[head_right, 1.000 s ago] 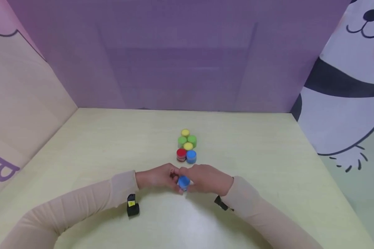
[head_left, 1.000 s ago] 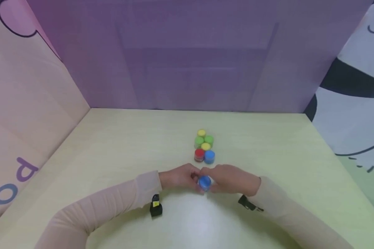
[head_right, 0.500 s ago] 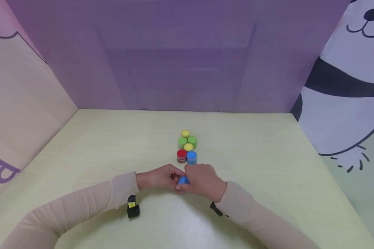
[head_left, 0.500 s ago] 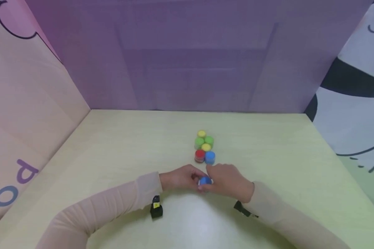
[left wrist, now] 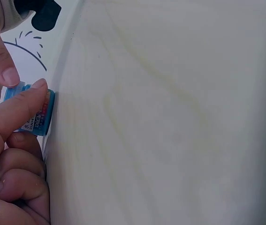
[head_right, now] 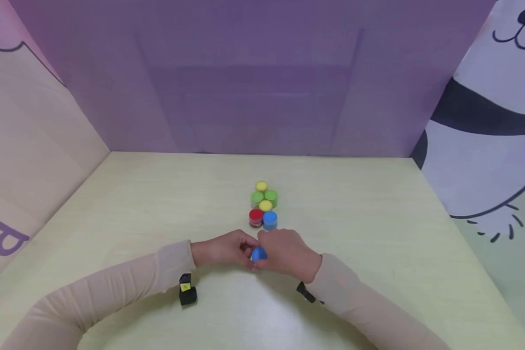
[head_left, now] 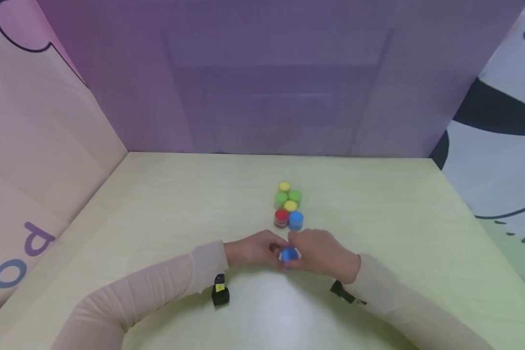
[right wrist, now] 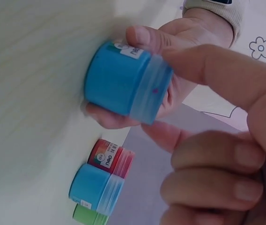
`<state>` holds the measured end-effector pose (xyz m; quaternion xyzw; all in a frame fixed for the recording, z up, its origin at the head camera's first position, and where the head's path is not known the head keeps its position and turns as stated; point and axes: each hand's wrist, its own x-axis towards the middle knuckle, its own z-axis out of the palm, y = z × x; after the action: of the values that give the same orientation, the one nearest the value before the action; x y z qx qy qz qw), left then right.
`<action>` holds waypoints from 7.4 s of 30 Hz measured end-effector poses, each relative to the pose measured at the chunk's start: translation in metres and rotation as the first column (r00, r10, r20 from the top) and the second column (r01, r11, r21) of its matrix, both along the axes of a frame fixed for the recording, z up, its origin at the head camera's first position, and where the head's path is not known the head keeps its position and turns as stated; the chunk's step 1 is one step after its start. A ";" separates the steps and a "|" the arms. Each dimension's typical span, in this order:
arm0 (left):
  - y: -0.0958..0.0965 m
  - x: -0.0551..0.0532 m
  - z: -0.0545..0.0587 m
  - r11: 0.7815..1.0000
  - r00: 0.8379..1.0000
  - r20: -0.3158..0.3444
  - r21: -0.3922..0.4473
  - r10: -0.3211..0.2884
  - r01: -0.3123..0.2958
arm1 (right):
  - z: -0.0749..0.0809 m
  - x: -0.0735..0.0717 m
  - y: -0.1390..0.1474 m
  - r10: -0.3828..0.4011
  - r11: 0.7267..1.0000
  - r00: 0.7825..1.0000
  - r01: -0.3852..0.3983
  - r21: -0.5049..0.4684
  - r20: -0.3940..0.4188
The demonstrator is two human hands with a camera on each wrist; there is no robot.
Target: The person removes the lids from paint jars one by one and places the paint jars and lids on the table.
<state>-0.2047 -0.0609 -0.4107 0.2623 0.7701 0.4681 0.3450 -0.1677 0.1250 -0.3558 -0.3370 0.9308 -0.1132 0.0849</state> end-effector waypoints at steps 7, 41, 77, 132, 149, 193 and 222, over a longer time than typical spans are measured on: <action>0.000 -0.001 0.000 1.000 1.000 -0.008 0.009 0.004 -0.004 | 0.000 -0.006 0.006 0.153 0.988 0.988 -0.153 0.004 0.032; -0.002 -0.003 -0.001 0.999 1.000 0.015 0.022 -0.026 0.026 | -0.001 0.005 -0.003 -0.137 0.991 0.989 0.137 0.000 0.057; -0.001 -0.004 -0.001 1.000 1.000 -0.017 0.011 -0.008 0.008 | -0.001 0.003 0.003 0.077 0.995 0.991 -0.083 -0.055 -0.109; -0.002 -0.006 -0.002 1.000 1.000 0.011 0.014 -0.021 0.021 | 0.004 -0.003 0.002 0.002 0.999 0.998 0.000 -0.046 0.060; -0.002 -0.005 0.000 0.999 0.999 0.002 -0.012 -0.036 0.036 | 0.004 0.000 -0.006 -0.087 0.996 0.992 0.086 0.018 0.089; -0.001 -0.005 0.000 0.998 0.999 0.026 0.040 -0.044 0.043 | -0.003 0.007 -0.005 -0.141 0.989 0.990 0.141 0.036 -0.008; -0.001 -0.005 -0.003 0.999 0.999 0.002 0.020 -0.038 0.038 | 0.007 -0.003 0.008 0.081 0.995 0.997 -0.081 -0.051 -0.015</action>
<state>-0.2097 -0.0618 -0.4133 0.2799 0.7598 0.4694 0.3522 -0.1707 0.1328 -0.3491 -0.3773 0.9137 -0.1314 0.0747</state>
